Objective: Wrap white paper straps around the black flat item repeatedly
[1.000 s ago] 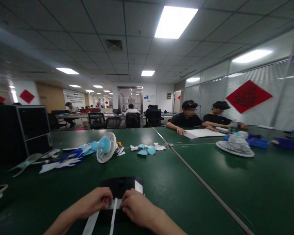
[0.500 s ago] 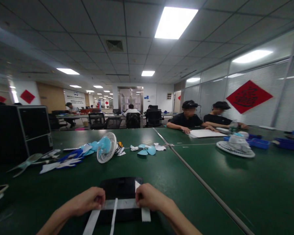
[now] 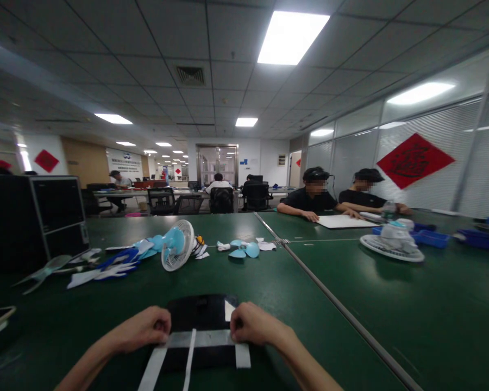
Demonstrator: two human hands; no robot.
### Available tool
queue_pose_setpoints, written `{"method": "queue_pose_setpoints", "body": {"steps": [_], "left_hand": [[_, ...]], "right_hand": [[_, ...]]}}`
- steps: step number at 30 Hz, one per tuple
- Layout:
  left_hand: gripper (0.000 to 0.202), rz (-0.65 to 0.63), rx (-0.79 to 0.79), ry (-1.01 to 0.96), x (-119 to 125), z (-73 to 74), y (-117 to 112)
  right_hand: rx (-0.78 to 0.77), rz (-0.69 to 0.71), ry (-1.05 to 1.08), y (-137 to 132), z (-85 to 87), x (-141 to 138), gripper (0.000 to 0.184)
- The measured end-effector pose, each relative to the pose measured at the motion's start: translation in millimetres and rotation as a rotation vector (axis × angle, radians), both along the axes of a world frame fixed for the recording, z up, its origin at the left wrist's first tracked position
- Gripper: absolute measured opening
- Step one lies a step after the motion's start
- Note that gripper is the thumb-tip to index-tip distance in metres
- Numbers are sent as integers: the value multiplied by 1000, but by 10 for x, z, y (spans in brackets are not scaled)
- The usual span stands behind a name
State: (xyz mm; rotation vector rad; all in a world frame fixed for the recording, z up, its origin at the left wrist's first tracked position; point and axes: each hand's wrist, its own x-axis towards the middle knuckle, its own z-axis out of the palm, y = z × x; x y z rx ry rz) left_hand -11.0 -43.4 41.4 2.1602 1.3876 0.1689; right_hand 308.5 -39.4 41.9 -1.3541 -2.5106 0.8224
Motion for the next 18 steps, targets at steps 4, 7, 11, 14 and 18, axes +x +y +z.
{"method": "queue_pose_setpoints", "body": {"steps": [4, 7, 11, 14, 18], "left_hand": [[28, 221, 226, 43, -283, -203, 260], [26, 365, 332, 180, -556, -389, 442], [43, 454, 377, 280, -765, -538, 546], [53, 513, 348, 290, -790, -569, 555], [53, 528, 343, 299, -777, -581, 559]], "right_hand": [[152, -57, 25, -10, 22, -58, 13], [263, -106, 37, -17, 12, -98, 14], [318, -137, 77, -7, -38, -113, 16], [338, -144, 95, 21, -67, -121, 20], [324, -128, 137, 96, -82, -198, 26]]}}
